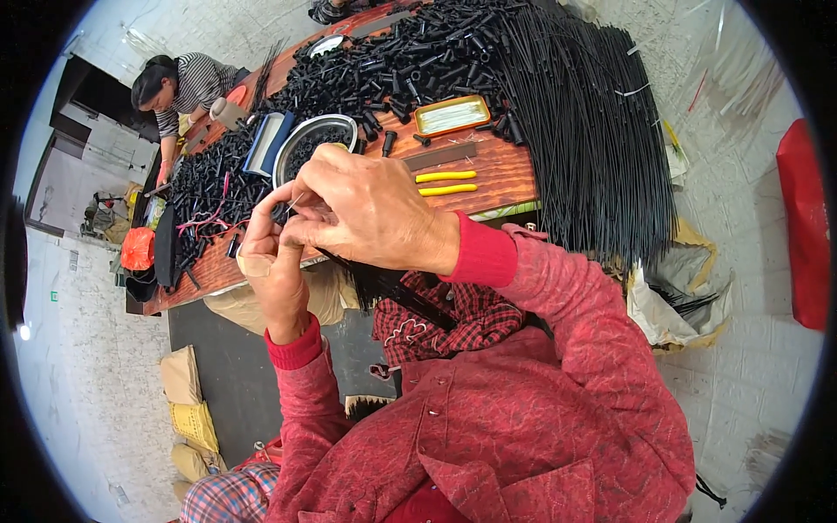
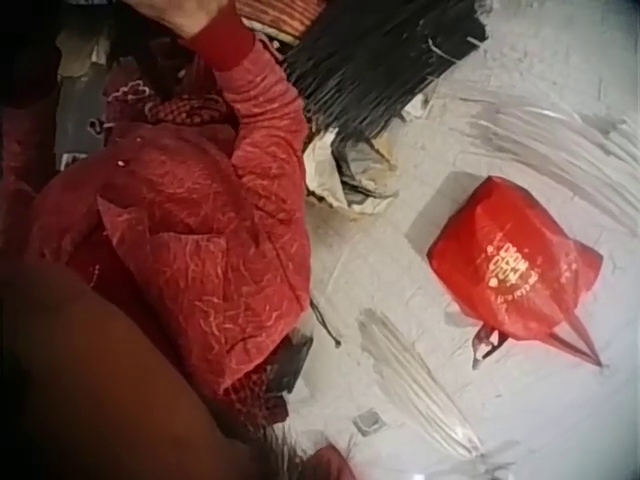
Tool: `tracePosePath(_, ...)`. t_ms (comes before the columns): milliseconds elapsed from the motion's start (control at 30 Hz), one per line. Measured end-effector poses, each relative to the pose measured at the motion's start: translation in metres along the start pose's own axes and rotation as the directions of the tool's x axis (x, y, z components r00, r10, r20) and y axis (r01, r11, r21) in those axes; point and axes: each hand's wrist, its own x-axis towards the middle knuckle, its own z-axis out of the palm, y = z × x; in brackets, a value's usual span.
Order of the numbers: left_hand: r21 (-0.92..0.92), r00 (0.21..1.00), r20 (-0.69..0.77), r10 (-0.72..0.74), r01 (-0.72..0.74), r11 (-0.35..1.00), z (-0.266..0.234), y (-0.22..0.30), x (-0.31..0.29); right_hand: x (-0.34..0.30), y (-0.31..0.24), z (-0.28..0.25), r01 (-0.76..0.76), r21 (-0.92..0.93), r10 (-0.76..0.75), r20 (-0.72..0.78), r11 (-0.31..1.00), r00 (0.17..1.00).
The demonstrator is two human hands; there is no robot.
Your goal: Assembling wiring harnesses by cutting and stripping black wires and attaching small connectors at a workbench.
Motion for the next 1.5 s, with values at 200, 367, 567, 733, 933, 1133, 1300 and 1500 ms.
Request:
tracePosePath(200,0.109,0.993,-0.114,0.011,0.001,0.994,0.015,0.002,-0.002,-0.003,-0.012,0.002,0.044,-0.138,-0.065,-0.151,0.989,0.986)
tracePosePath(367,0.238,0.995,-0.092,0.025,-0.002,0.971,0.018,0.005,0.001,-0.001,-0.003,0.0,0.13,-0.248,-0.186,-0.22,0.96,0.958)
tracePosePath(567,-0.151,0.999,0.042,-0.001,0.008,0.988,0.011,-0.013,0.005,-0.014,0.062,-0.03,-0.402,0.547,0.22,0.368,0.734,0.903)
tracePosePath(733,-0.565,0.992,0.082,0.099,-0.035,0.824,0.013,-0.021,-0.004,-0.099,0.168,-0.002,-0.121,-0.606,0.276,0.17,0.786,0.946)
tracePosePath(933,-0.618,0.981,0.188,0.05,0.079,0.782,0.006,-0.019,-0.004,-0.117,0.174,-0.003,-0.003,-0.574,0.182,0.254,0.819,0.95)
tracePosePath(1133,-0.569,0.99,0.142,0.026,0.06,0.82,0.016,-0.021,-0.004,-0.116,0.189,-0.001,-0.373,-0.394,0.488,0.249,0.84,0.836)
tracePosePath(1300,-0.524,0.995,0.096,0.024,0.03,0.851,0.009,-0.026,-0.002,-0.064,0.088,-0.035,-0.859,0.322,0.599,0.617,0.399,0.51)
tracePosePath(1500,-0.47,0.998,0.042,0.037,-0.013,0.883,0.008,-0.027,-0.003,-0.007,0.038,-0.081,-0.553,0.241,0.244,0.71,0.798,0.661)
